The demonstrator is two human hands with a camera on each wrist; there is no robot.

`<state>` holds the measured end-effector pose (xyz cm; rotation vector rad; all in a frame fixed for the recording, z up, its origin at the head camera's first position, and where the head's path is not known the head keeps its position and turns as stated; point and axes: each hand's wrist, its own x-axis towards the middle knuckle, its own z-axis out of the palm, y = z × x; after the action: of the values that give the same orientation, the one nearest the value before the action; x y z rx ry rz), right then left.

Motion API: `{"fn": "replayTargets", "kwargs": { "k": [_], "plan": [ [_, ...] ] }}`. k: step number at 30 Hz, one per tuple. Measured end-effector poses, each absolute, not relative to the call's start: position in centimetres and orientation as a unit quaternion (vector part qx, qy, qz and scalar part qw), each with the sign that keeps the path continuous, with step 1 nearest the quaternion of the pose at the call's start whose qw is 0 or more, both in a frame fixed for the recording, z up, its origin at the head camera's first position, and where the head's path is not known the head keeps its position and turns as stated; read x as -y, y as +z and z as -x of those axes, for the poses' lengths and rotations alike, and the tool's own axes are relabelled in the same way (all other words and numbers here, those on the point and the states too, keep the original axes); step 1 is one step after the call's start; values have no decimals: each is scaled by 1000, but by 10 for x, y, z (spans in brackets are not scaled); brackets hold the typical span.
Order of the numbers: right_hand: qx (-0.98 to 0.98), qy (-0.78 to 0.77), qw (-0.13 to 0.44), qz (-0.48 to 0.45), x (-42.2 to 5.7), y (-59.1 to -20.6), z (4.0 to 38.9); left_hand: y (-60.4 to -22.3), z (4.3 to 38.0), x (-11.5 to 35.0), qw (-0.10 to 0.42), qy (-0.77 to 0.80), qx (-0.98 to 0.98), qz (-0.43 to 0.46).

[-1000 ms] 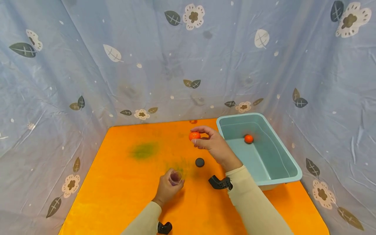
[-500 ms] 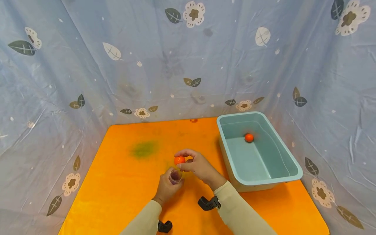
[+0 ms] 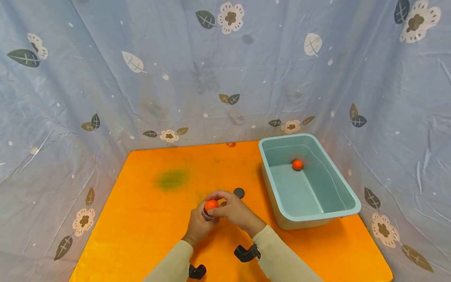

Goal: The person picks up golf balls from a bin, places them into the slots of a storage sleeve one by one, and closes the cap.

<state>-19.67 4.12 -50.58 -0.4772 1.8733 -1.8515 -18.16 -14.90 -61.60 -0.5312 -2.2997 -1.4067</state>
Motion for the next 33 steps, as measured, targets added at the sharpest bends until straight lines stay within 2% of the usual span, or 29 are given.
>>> {"fn": "replayTargets", "kwargs": {
  "k": [11, 20, 24, 33],
  "plan": [
    [-703, -661, 209, 160, -43, -506, 197, -607, 183, 146, 184, -505, 826, 172],
    [-709, -651, 206, 176, -46, -502, 199, -610, 184, 145, 196, -498, 825, 181],
    [-710, -648, 199, 191, -48, -494, 203, -611, 184, 145, 196, -508, 819, 183],
    [-706, -658, 175, 195, -57, -466, 214, -609, 179, 145, 163, -534, 815, 157]
  ]
}}
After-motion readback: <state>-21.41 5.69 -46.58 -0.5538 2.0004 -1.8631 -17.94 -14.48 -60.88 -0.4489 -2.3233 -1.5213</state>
